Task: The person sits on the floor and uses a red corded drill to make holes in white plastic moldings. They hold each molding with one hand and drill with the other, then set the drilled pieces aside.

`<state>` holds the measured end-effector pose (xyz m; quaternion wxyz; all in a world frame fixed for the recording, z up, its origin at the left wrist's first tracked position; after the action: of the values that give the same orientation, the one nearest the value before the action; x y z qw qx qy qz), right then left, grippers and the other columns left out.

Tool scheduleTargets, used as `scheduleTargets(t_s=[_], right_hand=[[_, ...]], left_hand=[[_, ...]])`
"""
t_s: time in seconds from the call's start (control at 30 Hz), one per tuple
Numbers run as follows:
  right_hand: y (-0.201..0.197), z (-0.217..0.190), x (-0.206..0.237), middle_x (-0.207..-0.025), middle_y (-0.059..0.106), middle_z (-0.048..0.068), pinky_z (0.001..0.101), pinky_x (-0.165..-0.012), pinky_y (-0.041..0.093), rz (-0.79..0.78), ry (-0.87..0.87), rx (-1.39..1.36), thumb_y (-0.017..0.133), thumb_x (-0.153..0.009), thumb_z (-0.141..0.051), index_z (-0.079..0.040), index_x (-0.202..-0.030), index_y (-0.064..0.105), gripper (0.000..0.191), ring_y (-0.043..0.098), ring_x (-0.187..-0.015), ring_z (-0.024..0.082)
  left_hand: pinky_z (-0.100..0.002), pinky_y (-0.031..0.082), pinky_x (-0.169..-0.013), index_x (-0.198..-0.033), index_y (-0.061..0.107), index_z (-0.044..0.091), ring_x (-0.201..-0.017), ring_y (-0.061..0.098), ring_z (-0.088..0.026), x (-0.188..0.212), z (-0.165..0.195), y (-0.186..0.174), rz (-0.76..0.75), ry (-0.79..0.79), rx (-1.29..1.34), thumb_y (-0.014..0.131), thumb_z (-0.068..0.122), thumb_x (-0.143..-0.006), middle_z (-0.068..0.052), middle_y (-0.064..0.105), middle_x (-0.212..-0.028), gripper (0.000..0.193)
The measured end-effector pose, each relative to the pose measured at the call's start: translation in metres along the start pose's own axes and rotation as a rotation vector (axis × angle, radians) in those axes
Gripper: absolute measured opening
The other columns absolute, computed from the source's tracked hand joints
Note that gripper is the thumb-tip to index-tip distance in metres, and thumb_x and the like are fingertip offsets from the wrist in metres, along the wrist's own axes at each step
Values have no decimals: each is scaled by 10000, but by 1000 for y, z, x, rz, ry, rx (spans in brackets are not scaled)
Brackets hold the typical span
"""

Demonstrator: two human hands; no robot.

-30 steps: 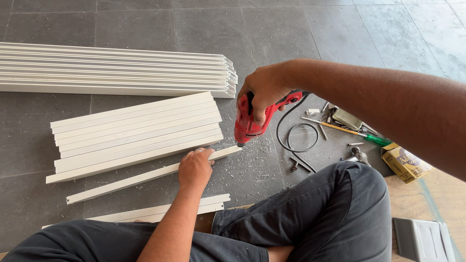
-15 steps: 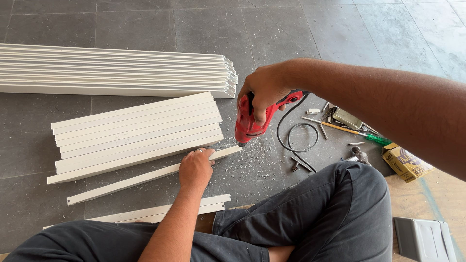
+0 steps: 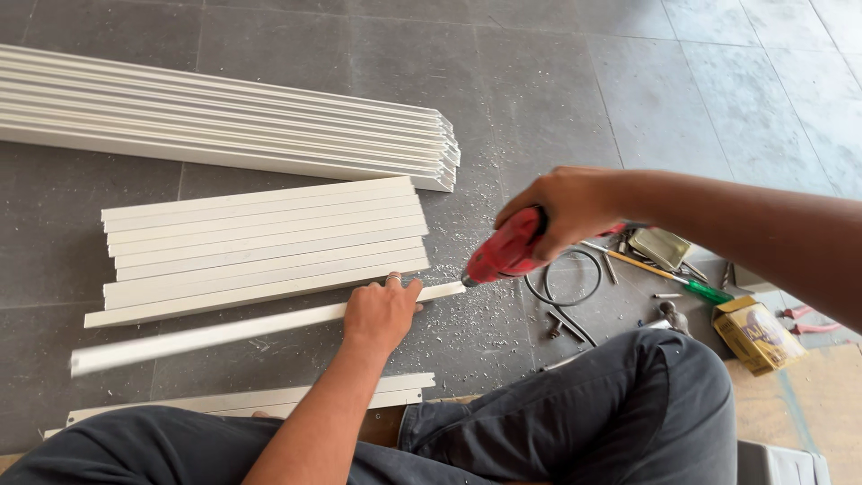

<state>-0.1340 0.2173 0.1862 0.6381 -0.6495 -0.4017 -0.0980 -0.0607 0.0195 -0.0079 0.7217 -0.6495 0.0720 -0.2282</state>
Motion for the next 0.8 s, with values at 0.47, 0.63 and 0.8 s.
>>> scheduleTargets(t_s=[0.47, 0.63, 0.8], right_hand=[[15, 51, 19, -1146, 814, 22, 355, -990, 592, -31, 159, -216, 900, -600, -234, -301, -1391, 653, 831, 797, -994, 196], [2, 38, 26, -1107, 817, 11, 357, -965, 619, -24, 126, -156, 899, -612, -255, -318, -1400, 634, 834, 814, -946, 186], [-4, 28, 27, -1117, 804, 5, 359, -973, 609, -25, 104, -87, 914, -634, -289, -323, -1417, 609, 842, 804, -955, 171]], left_hand=[[-422, 628, -564, -1186, 595, 219, -751, 767, -281, -8, 13, 15, -148, -19, 26, 555, 199, -1027, -67, 714, -902, 165], [-415, 627, -551, -1343, 557, 272, -732, 756, -273, -14, 13, 7, -127, -9, 16, 574, 290, -1013, -80, 695, -955, 331], [-384, 637, -548, -1431, 503, 291, -725, 754, -247, -10, 13, 4, -159, -12, 7, 572, 366, -1015, -82, 690, -971, 428]])
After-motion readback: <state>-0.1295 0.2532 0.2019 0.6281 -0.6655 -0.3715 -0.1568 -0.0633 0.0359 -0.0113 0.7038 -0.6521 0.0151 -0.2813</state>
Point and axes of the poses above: each hand's wrist, its own x-axis away from the middle knuckle, its own y-axis out of the palm, z = x × y, the point moved 5 cm from there along -x, towards the middle knuckle
